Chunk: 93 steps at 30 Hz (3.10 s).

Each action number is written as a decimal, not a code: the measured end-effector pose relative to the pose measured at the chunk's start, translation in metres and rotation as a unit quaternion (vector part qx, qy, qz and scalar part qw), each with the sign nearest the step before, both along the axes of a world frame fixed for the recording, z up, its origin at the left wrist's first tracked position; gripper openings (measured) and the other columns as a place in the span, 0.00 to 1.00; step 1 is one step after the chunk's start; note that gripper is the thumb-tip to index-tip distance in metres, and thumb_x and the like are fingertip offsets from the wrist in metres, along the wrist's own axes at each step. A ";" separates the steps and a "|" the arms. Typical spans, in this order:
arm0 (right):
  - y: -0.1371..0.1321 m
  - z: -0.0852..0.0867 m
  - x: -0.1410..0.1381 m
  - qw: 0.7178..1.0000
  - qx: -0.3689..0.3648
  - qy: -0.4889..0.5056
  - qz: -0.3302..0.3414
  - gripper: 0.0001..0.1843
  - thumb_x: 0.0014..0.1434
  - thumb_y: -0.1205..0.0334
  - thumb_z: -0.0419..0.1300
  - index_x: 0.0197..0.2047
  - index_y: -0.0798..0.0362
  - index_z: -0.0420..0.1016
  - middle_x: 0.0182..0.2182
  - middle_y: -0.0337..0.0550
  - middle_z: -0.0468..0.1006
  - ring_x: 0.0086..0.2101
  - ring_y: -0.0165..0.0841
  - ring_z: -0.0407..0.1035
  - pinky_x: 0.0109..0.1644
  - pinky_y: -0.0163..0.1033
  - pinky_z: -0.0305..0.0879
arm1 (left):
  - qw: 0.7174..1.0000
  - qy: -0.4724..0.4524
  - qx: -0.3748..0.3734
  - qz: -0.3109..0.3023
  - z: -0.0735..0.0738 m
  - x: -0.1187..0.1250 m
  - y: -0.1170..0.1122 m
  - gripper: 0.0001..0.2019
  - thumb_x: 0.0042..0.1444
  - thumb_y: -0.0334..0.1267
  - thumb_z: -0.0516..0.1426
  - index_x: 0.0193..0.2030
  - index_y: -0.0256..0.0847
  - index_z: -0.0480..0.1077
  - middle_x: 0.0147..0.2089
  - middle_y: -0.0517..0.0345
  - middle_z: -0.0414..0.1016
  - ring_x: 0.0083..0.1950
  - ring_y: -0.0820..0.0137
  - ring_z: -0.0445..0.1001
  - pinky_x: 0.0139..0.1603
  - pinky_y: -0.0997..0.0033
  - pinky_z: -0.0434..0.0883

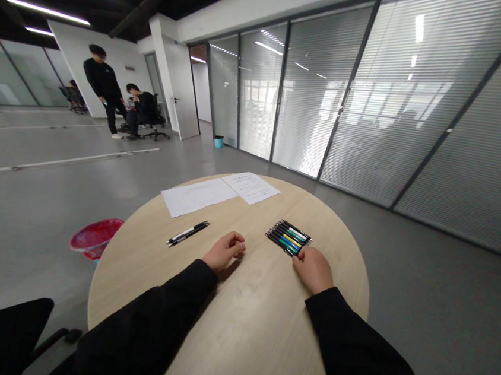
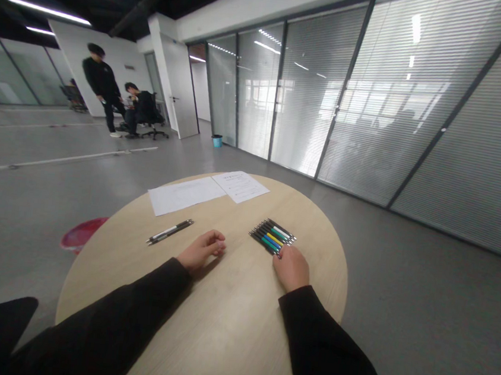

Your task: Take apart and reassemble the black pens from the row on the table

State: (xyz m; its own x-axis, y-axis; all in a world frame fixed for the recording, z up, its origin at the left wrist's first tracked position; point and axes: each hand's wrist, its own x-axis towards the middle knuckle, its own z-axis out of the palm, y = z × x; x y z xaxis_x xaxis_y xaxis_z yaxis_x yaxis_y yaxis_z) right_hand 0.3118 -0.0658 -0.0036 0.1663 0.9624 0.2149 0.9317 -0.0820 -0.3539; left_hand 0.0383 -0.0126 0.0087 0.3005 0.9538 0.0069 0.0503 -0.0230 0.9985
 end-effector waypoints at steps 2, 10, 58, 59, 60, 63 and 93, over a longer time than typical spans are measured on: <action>0.000 0.000 0.000 1.000 0.000 0.000 0.000 0.08 0.58 0.61 0.59 0.29 0.54 0.70 0.32 0.46 0.75 0.34 0.34 0.68 0.34 0.35 0.51 | 1.000 0.000 0.003 -0.001 0.000 0.000 0.000 0.16 0.46 0.43 0.66 0.36 0.38 0.66 0.28 0.60 0.73 0.29 0.72 0.73 0.33 0.71 0.67; 0.000 0.001 -0.001 1.000 -0.007 0.002 -0.003 0.07 0.58 0.61 0.59 0.31 0.55 0.72 0.33 0.47 0.76 0.35 0.34 0.68 0.34 0.35 0.51 | 1.000 0.006 0.007 -0.004 -0.002 -0.002 0.001 0.16 0.47 0.44 0.65 0.36 0.38 0.67 0.30 0.59 0.74 0.30 0.72 0.74 0.33 0.71 0.67; 0.000 0.007 -0.101 0.936 0.031 0.133 0.325 0.06 0.59 0.66 0.58 0.31 0.53 0.75 0.28 0.39 0.76 0.30 0.30 0.66 0.37 0.34 0.56 | 0.683 0.665 0.214 0.213 0.015 -0.082 0.032 0.14 0.63 0.32 0.46 0.50 0.37 0.69 0.48 0.41 0.70 0.50 0.53 0.68 0.47 0.56 0.66; 0.000 0.007 -0.101 0.935 0.032 0.135 0.326 0.06 0.59 0.66 0.58 0.31 0.53 0.75 0.28 0.39 0.76 0.30 0.30 0.66 0.37 0.34 0.56 | 0.683 0.666 0.214 0.210 0.014 -0.083 0.033 0.14 0.63 0.32 0.46 0.49 0.36 0.69 0.47 0.41 0.70 0.49 0.53 0.68 0.46 0.57 0.66; 0.000 0.007 -0.101 0.935 0.032 0.137 0.326 0.06 0.59 0.66 0.58 0.31 0.53 0.75 0.28 0.39 0.76 0.30 0.30 0.66 0.37 0.34 0.55 | 0.683 0.668 0.213 0.207 0.014 -0.084 0.034 0.14 0.63 0.32 0.46 0.49 0.36 0.70 0.47 0.40 0.71 0.49 0.53 0.68 0.46 0.57 0.67; 0.001 0.006 -0.100 0.935 0.030 0.140 0.324 0.06 0.59 0.66 0.58 0.31 0.53 0.75 0.28 0.39 0.75 0.30 0.30 0.65 0.37 0.34 0.55 | 0.680 0.673 0.211 0.201 0.012 -0.086 0.036 0.15 0.64 0.33 0.45 0.47 0.35 0.71 0.46 0.40 0.71 0.48 0.53 0.68 0.46 0.57 0.67; 0.003 0.006 -0.099 0.935 0.018 0.115 0.334 0.06 0.61 0.66 0.57 0.34 0.53 0.76 0.32 0.42 0.78 0.35 0.32 0.69 0.41 0.35 0.58 | 0.686 0.605 0.341 0.219 0.031 -0.067 0.020 0.12 0.65 0.36 0.48 0.49 0.44 0.71 0.48 0.46 0.72 0.50 0.54 0.65 0.50 0.55 0.59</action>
